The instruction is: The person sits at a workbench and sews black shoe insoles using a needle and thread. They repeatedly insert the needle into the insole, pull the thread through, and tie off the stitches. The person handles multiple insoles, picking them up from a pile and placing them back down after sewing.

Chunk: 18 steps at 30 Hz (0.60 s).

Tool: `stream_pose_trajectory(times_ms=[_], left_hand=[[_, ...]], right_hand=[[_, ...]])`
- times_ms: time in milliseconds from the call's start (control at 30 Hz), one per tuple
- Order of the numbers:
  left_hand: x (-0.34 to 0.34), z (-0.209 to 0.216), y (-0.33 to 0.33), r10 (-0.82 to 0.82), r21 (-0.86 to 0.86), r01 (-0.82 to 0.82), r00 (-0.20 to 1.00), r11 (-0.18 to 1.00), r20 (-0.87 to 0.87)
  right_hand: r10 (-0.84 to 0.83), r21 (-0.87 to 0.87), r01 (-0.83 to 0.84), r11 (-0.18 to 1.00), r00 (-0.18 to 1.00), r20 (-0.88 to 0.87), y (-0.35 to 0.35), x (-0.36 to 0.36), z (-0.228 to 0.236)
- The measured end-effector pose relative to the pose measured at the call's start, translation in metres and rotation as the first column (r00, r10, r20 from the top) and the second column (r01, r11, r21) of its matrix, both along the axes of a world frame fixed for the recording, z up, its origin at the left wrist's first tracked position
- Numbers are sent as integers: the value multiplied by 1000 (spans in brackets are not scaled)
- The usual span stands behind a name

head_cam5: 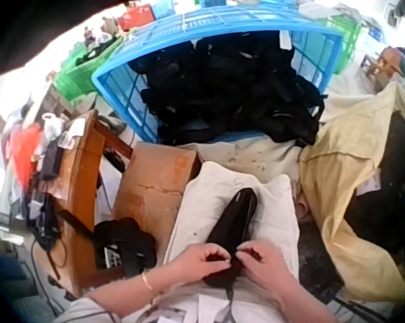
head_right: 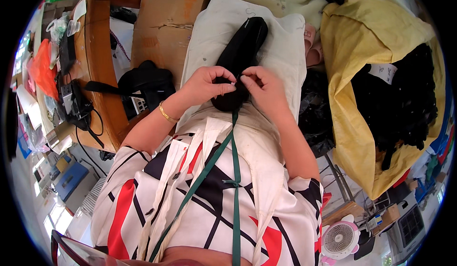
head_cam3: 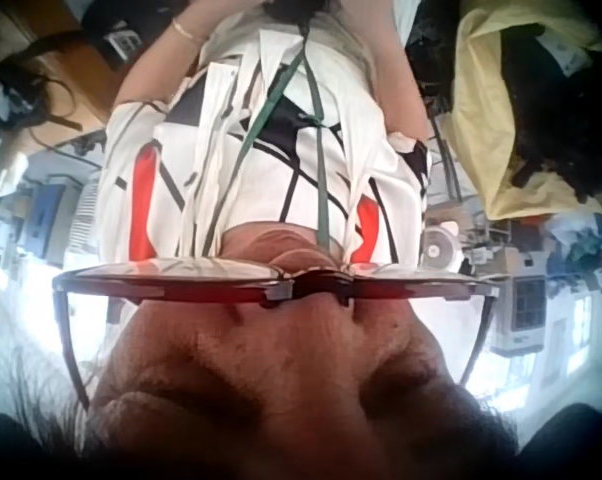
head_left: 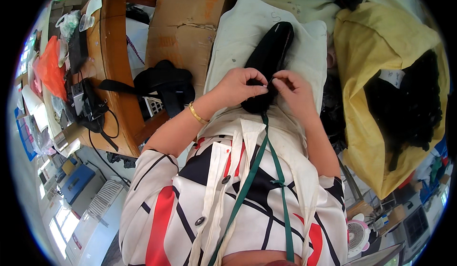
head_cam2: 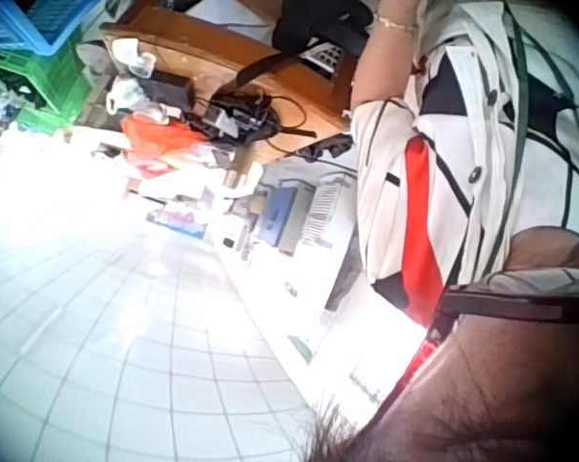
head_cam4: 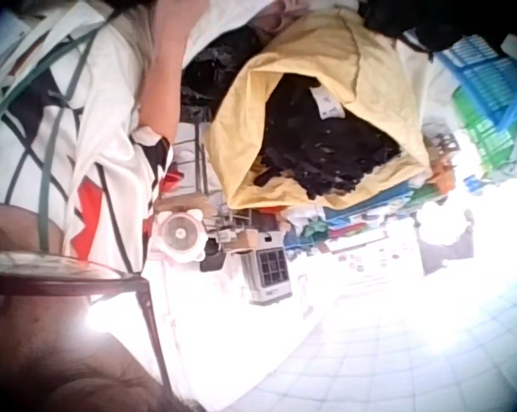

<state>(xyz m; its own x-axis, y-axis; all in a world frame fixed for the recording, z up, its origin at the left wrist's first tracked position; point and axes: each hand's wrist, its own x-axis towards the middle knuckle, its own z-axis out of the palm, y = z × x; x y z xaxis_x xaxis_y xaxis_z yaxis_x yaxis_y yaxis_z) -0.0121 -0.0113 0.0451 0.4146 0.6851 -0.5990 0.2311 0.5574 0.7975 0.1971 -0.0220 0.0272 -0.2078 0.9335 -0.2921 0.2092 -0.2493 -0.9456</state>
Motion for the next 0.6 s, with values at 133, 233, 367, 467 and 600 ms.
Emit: stream_pose_trajectory(times_ms=[133,233,367,467,600], left_hand=[[6,-3,-2,26,54,-26,1000,998,-5],[8,-6,-5,29,100,-27,1000,995,-12],[13,3,-7,-16,169,32,995,985,-94],[14,-5,-11,-34,319,97,980,943,-197],[18,5,-22,-96,655,263,955,708,-280]], right_hand=[[157,188,-171,967,984,87,4,9,4],[166,284,-235,930,955,246,3,4,15],[13,605,-214,767,948,319,-3,-3,15],[-151,558,56,828,981,125,10,2,42],[-306,-444,46,895,787,-536,2,22,37]])
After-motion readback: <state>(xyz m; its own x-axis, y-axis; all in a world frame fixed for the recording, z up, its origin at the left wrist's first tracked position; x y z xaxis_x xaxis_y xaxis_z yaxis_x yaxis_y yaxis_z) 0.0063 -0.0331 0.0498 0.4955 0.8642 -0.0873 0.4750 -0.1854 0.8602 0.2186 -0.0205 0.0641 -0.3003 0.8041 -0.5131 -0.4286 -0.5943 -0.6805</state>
